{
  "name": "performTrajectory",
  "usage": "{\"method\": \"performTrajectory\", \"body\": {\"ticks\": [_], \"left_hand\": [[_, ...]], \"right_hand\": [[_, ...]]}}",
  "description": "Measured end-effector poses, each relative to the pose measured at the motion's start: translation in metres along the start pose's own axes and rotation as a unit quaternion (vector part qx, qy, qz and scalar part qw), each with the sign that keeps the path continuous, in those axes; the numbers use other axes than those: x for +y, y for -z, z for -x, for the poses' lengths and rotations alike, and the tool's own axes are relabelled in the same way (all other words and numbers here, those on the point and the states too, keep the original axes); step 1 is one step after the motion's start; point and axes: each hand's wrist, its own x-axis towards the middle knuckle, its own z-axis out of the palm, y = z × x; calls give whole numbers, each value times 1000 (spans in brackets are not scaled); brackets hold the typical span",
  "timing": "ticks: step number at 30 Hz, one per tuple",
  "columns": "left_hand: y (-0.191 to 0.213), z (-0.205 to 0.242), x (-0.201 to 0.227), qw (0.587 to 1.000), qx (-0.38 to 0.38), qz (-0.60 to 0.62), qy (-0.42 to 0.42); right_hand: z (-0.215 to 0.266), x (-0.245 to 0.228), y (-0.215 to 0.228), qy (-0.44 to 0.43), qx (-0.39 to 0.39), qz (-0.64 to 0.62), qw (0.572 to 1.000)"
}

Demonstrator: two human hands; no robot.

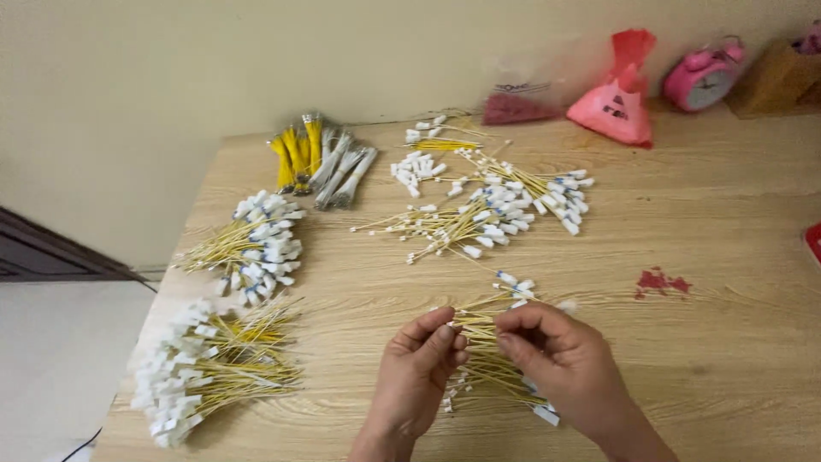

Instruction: Picking up individual cables with connectors and grouping them into organized bundles on a table.

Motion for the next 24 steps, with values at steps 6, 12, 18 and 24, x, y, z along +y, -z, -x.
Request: {"method": "performTrajectory", "body": {"ticks": [6, 12, 18, 24], "left_hand": [[1, 0, -5, 999, -2, -45, -24], [2, -6, -18, 984, 17, -166, -67], [-4, 0, -15, 996, 15, -88, -20], [-5, 2, -17, 1000, 1, -16, -10]], "right_hand": [[-5, -23, -21, 134, 4, 231, 964], [-6, -14, -24, 114, 10, 233, 966], [-8, -3, -23, 87, 5, 219, 972], [-8, -8, -26, 188, 54, 343, 919]]}}
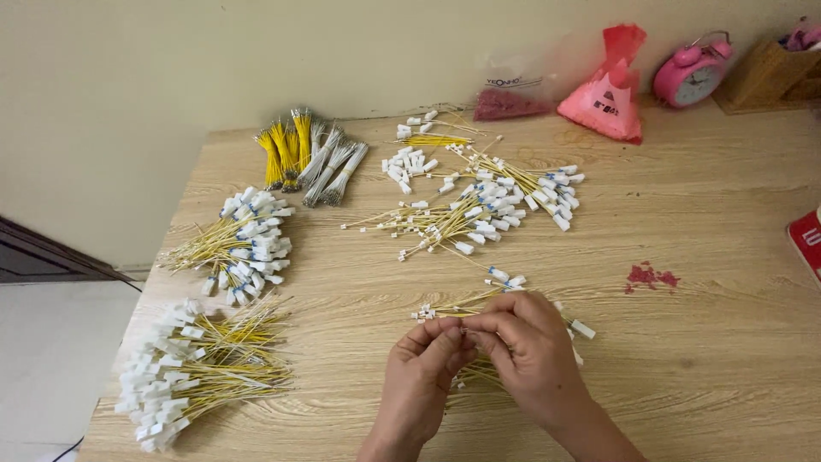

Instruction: Picking up individual cables with connectors and grouping them into organized bundles on a table.

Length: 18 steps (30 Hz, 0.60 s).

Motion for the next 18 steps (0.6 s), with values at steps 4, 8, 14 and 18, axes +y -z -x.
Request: {"method": "performTrajectory", "body": {"ticks": [4, 8, 14, 18], "left_hand": [[-6, 3, 2, 1000, 14, -5, -8], [-12, 7, 7, 1000, 13, -10, -3], [-3, 5, 6, 999, -16, -32, -21], [-5, 4, 9, 999, -28, -10, -16]], "right_hand": [[-2, -3, 3, 66, 24, 92, 993], [-1, 1, 3, 107, 34, 103, 988], [0, 10, 0, 70, -17, 53, 996], [3, 14, -1, -28, -47, -52, 997]]}}
